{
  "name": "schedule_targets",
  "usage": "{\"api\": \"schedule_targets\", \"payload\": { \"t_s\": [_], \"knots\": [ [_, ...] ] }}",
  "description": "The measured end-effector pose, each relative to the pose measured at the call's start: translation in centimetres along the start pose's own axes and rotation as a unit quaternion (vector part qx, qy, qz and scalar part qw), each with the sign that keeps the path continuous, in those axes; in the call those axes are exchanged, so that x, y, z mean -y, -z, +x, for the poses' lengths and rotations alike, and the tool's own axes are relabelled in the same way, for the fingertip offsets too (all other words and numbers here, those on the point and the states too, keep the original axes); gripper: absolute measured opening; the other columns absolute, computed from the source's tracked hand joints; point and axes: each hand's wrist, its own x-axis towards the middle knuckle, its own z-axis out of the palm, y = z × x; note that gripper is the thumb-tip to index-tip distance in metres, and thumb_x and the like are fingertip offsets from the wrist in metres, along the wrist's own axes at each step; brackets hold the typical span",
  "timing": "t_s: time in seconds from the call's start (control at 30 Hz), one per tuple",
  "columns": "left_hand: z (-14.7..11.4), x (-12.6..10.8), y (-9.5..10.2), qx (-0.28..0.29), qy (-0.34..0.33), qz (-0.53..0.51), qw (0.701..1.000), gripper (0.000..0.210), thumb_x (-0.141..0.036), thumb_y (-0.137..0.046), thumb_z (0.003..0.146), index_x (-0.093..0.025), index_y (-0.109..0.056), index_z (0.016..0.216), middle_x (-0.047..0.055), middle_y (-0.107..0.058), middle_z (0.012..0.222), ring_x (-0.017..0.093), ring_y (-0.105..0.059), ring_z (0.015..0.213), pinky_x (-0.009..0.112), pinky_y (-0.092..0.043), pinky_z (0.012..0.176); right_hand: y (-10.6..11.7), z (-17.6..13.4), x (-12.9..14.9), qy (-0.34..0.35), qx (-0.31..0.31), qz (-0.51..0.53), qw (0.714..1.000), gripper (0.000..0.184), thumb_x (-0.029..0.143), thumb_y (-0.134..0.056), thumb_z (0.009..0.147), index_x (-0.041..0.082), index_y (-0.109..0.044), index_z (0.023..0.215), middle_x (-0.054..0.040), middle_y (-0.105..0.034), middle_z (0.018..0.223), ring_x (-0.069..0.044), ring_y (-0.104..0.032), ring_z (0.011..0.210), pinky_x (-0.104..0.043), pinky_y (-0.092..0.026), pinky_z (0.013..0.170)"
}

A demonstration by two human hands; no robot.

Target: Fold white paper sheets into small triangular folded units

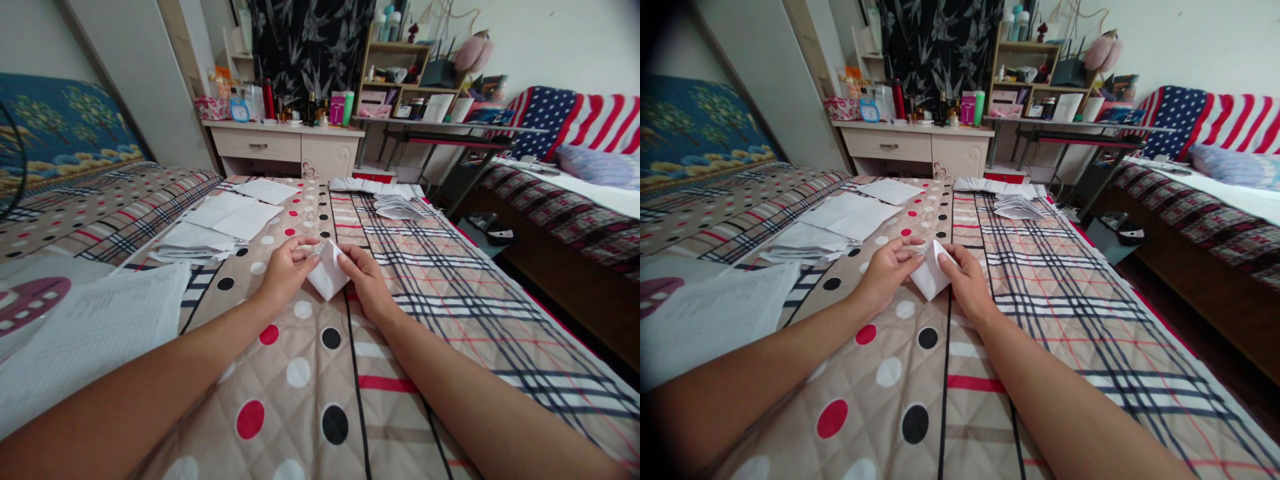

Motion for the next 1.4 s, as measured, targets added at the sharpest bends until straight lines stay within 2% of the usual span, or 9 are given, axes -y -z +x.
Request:
{"api": "schedule_targets", "payload": {
  "t_s": [0.2, 0.27, 0.33, 0.43, 0.6, 0.77, 1.0, 1.17, 1.4],
  "knots": [
    [0.2, -0.3, 0.0, -0.009, 0.035, -0.024, 0.999, 0.043, -0.032, -0.079, 0.066, -0.016, -0.063, 0.102, 0.003, -0.072, 0.081, 0.014, -0.064, 0.062, 0.023, -0.047, 0.056, -0.1, 0.1, -0.3, -0.029, 0.017, 0.026, 0.999, 0.025, 0.037, -0.064, 0.082, 0.018, -0.067, 0.099, -0.0043, -0.069, 0.091, -0.018, -0.06, 0.08, -0.029, -0.046, 0.071],
    [0.3, -0.3, 0.0, -0.007, 0.045, -0.027, 0.999, 0.039, -0.034, -0.08, 0.065, -0.014, -0.066, 0.095, 0.005, -0.072, 0.08, 0.014, -0.064, 0.062, 0.022, -0.047, 0.056, -0.2, 0.0, -0.2, -0.002, 0.018, -0.026, 0.999, 0.025, 0.038, -0.061, 0.085, 0.019, -0.066, 0.099, -0.0053, -0.069, 0.092, -0.019, -0.06, 0.082, -0.03, -0.046, 0.072],
    [0.4, -0.1, 0.0, -0.011, 0.043, -0.024, 0.999, 0.035, -0.035, -0.08, 0.066, -0.013, -0.069, 0.09, 0.005, -0.073, 0.079, 0.013, -0.064, 0.063, 0.022, -0.047, 0.058, -0.3, -0.3, 0.1, 0.048, -0.02, -0.114, 0.992, 0.028, 0.041, -0.063, 0.084, 0.02, -0.064, 0.103, -0.0058, -0.067, 0.097, -0.02, -0.059, 0.085, -0.032, -0.046, 0.074],
    [0.3, 0.1, -0.1, -0.025, 0.016, -0.016, 0.999, 0.031, -0.032, -0.081, 0.066, -0.013, -0.07, 0.088, 0.004, -0.073, 0.081, 0.013, -0.065, 0.068, 0.021, -0.048, 0.062, -0.3, -0.6, 0.7, 0.142, -0.086, -0.254, 0.953, 0.033, 0.039, -0.075, 0.074, 0.022, -0.058, 0.097, -0.0055, -0.061, 0.1, -0.021, -0.057, 0.09, -0.033, -0.045, 0.075],
    [0.2, 0.4, -0.2, -0.041, -0.002, 0.01, 0.999, 0.028, -0.031, -0.079, 0.068, -0.014, -0.068, 0.086, 0.003, -0.072, 0.076, 0.013, -0.063, 0.062, 0.022, -0.047, 0.056, -0.4, -0.8, 1.3, 0.213, -0.08, -0.368, 0.902, 0.015, 0.024, -0.069, 0.077, 0.022, -0.054, 0.077, -0.005, -0.057, 0.095, -0.021, -0.055, 0.092, -0.035, -0.044, 0.079],
    [0.3, 0.2, -0.1, -0.052, -0.015, 0.03, 0.998, 0.03, -0.03, -0.081, 0.065, -0.014, -0.069, 0.087, 0.003, -0.072, 0.079, 0.014, -0.064, 0.068, 0.022, -0.048, 0.061, -0.4, -0.8, 1.2, 0.208, -0.068, -0.376, 0.901, 0.011, 0.019, -0.058, 0.082, 0.022, -0.051, 0.075, -0.0043, -0.056, 0.089, -0.019, -0.056, 0.082, -0.033, -0.043, 0.073],
    [0.5, -0.1, -0.1, -0.017, 0.017, 0.037, 0.999, 0.044, -0.037, -0.082, 0.064, -0.012, -0.073, 0.1, 0.009, -0.074, 0.101, 0.018, -0.066, 0.082, 0.026, -0.049, 0.07, -0.5, -0.9, 1.1, 0.233, -0.04, -0.361, 0.902, 0.009, 0.018, -0.054, 0.085, 0.022, -0.049, 0.078, -0.0043, -0.057, 0.09, -0.018, -0.056, 0.082, -0.031, -0.043, 0.073],
    [0.6, -0.2, -0.1, -0.028, 0.018, 0.032, 0.999, 0.042, -0.035, -0.085, 0.059, -0.011, -0.074, 0.093, 0.008, -0.075, 0.094, 0.017, -0.065, 0.077, 0.026, -0.048, 0.067, -0.6, -0.9, 1.1, 0.243, -0.069, -0.338, 0.906, 0.011, 0.018, -0.051, 0.087, 0.023, -0.047, 0.078, -0.0038, -0.058, 0.086, -0.018, -0.057, 0.08, -0.031, -0.044, 0.073],
    [0.5, -0.6, -0.1, 0.014, 0.03, 0.02, 0.999, 0.039, -0.035, -0.086, 0.055, -0.012, -0.07, 0.083, 0.003, -0.07, 0.077, 0.012, -0.06, 0.065, 0.023, -0.045, 0.061, -0.5, -0.9, 1.3, 0.263, -0.088, -0.326, 0.904, 0.01, 0.015, -0.052, 0.085, 0.022, -0.05, 0.078, -0.0046, -0.062, 0.09, -0.018, -0.059, 0.084, -0.032, -0.044, 0.075]
  ]
}}
